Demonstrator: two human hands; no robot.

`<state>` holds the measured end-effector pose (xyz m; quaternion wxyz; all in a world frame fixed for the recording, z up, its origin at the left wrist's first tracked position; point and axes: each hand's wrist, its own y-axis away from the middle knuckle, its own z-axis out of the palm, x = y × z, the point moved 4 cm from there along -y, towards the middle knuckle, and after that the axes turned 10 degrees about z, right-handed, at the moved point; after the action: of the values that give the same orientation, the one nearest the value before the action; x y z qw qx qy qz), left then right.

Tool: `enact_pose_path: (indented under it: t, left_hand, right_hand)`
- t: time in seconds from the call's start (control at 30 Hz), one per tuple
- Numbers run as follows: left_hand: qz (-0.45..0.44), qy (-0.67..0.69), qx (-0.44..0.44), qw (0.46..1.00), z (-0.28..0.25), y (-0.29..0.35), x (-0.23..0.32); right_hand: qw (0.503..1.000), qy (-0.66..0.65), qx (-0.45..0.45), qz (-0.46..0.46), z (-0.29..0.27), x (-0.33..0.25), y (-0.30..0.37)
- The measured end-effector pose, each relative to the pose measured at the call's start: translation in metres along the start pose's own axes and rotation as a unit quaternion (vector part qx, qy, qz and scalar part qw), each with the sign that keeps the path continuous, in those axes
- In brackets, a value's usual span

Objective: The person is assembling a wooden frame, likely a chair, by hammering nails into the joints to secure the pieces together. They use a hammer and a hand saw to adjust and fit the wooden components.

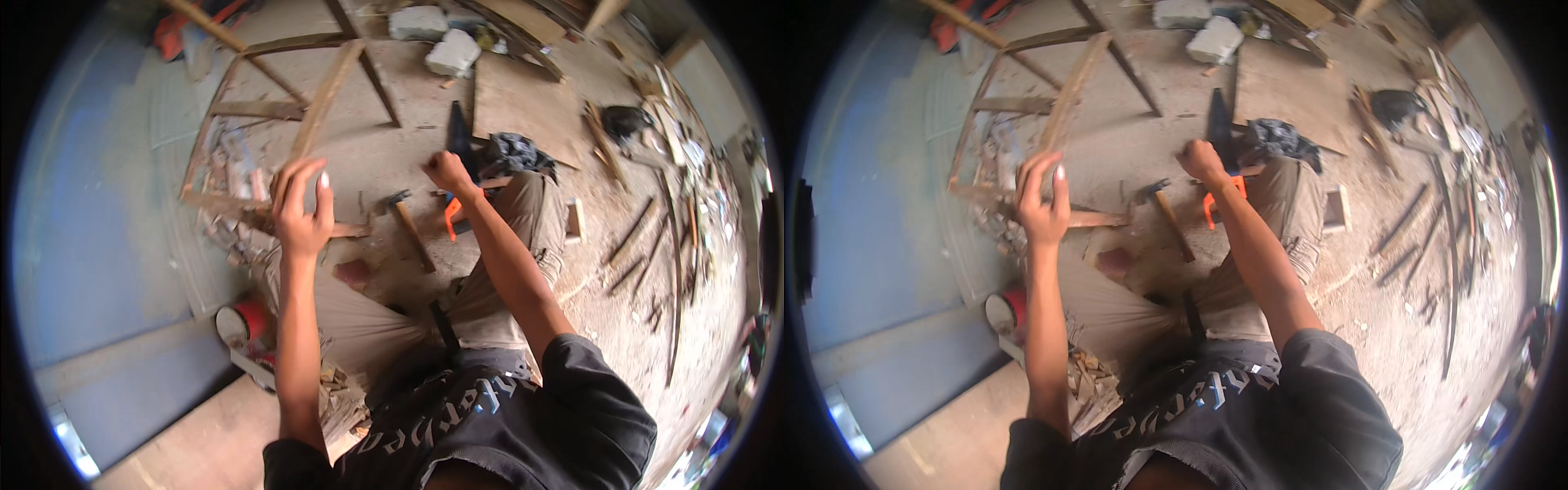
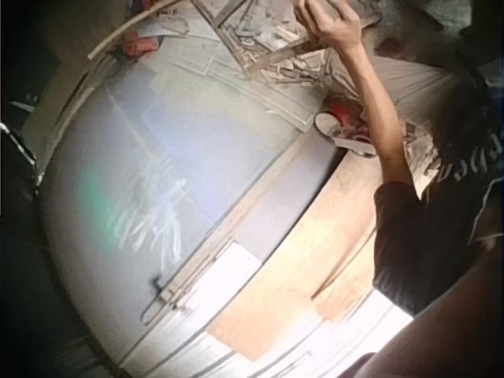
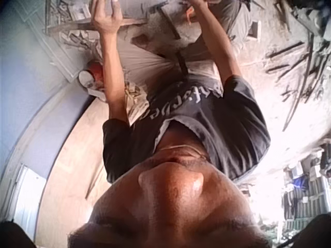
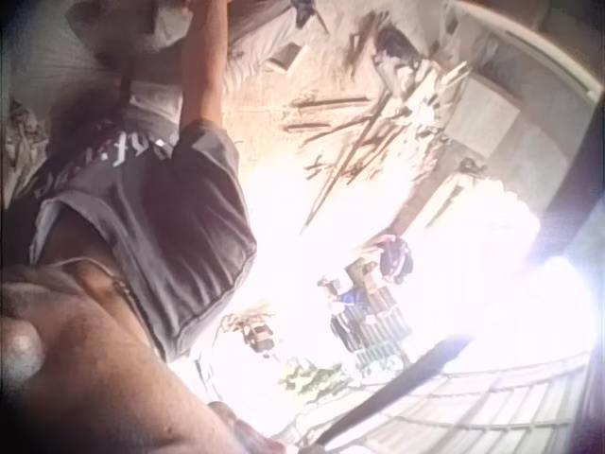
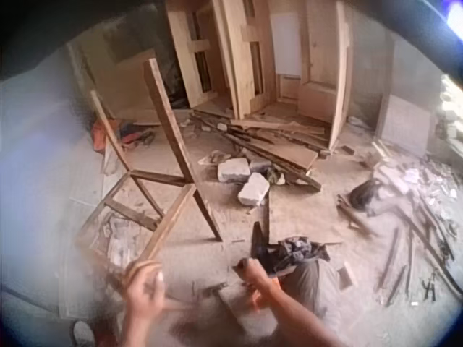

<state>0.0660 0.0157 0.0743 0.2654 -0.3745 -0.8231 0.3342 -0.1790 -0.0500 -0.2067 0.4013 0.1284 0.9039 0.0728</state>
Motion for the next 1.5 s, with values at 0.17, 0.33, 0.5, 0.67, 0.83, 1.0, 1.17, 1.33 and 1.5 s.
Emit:
enact_pose_path:
  t: [0.17,0.33,0.5,0.67,0.83,1.0,1.17,1.33,1.5]
  left_hand:
    - [-0.161,0.196,-0.042,0.966,0.06,0.041,0.006]
    - [-0.131,0.259,-0.125,0.949,0.118,0.062,0.006]
    - [-0.18,0.312,-0.202,0.911,0.123,0.094,0.014]
    - [-0.395,0.373,-0.26,0.798,0.102,0.059,0.049]
    - [-0.367,0.427,-0.249,0.789,0.074,-0.015,0.085]
    - [-0.422,0.477,-0.271,0.722,0.04,-0.08,0.119]
    - [-0.464,0.47,-0.296,0.69,0.034,-0.056,0.132]
    - [-0.555,0.448,-0.271,0.646,0.111,0.019,0.151]
    - [-0.21,0.457,-0.559,0.66,0.232,0.05,0.143]
  right_hand:
    - [0.941,-0.316,0.122,0.01,-0.084,-0.03,0.024]
    - [0.939,-0.296,0.168,0.056,-0.106,-0.044,0.063]
    - [0.944,-0.264,0.185,-0.068,-0.159,-0.133,0.145]
    - [0.948,-0.294,0.091,0.081,-0.186,-0.165,0.201]
    - [0.918,-0.317,0.127,0.201,-0.249,-0.159,0.233]
    - [0.864,-0.325,0.236,0.304,-0.262,-0.086,0.281]
    - [0.764,-0.487,0.181,0.383,-0.285,-0.03,0.329]
    - [0.789,-0.337,0.309,0.41,-0.246,0.214,0.296]
    - [0.767,0.076,0.35,0.532,-0.247,0.414,0.246]
